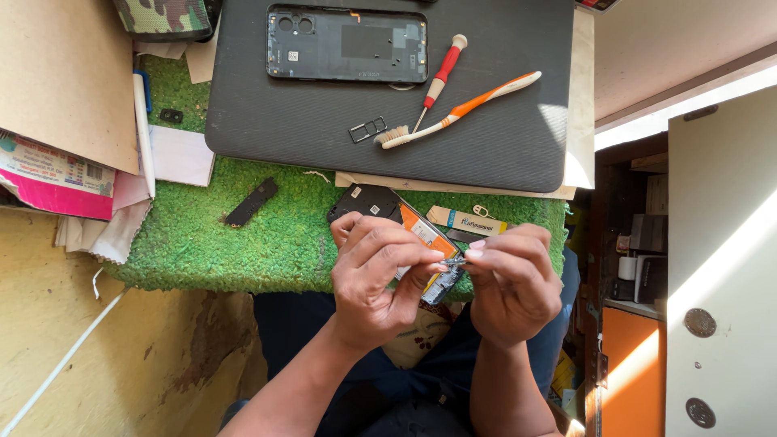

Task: The person repairs a disassembled smartphone at a workbench. They hold the phone body with one hand and use a small tool to pry and work on internal components near the edge, repositioning the phone and continuing to work on the small parts throughout the clip.

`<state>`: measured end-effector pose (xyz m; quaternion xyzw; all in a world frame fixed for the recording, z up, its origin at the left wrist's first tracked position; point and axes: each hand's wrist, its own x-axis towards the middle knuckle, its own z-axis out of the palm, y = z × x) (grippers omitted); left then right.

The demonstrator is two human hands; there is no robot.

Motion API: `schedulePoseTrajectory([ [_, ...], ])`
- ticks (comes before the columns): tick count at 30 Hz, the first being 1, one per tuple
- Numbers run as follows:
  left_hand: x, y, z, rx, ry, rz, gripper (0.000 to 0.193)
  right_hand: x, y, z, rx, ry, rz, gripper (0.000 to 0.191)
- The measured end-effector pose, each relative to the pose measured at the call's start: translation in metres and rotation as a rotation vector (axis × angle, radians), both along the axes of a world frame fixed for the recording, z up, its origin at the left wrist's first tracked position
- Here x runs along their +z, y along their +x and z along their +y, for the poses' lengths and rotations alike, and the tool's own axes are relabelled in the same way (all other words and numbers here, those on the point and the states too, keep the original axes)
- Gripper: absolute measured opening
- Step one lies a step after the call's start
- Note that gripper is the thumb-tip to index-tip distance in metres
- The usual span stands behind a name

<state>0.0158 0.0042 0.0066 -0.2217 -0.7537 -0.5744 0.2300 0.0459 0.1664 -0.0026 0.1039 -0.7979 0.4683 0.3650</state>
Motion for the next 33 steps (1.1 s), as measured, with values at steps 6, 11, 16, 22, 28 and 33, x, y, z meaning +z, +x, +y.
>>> schedulePoseTrajectory([
  [6,0.000,0.004,0.004,-0.071,0.032,0.130,0.021,0.001,0.000,0.000,0.019,-0.082,-0.071,0.016],
  [11,0.002,0.013,0.012,-0.038,0.074,0.059,0.021,0.004,-0.001,-0.003,0.028,-0.168,-0.138,0.018],
  [16,0.007,0.016,0.014,-0.017,0.082,0.031,0.021,0.007,-0.003,-0.002,0.003,-0.002,-0.157,0.013],
  [22,0.011,0.016,0.013,0.004,0.065,0.017,0.020,0.009,-0.003,-0.001,0.012,0.064,-0.174,0.017],
  [28,0.014,0.014,0.013,0.033,0.025,0.042,0.021,0.011,-0.004,-0.003,0.007,0.102,-0.187,0.028],
  [33,0.014,0.013,0.013,0.036,0.018,0.050,0.020,0.012,-0.005,-0.004,0.001,0.134,-0.173,0.032],
])
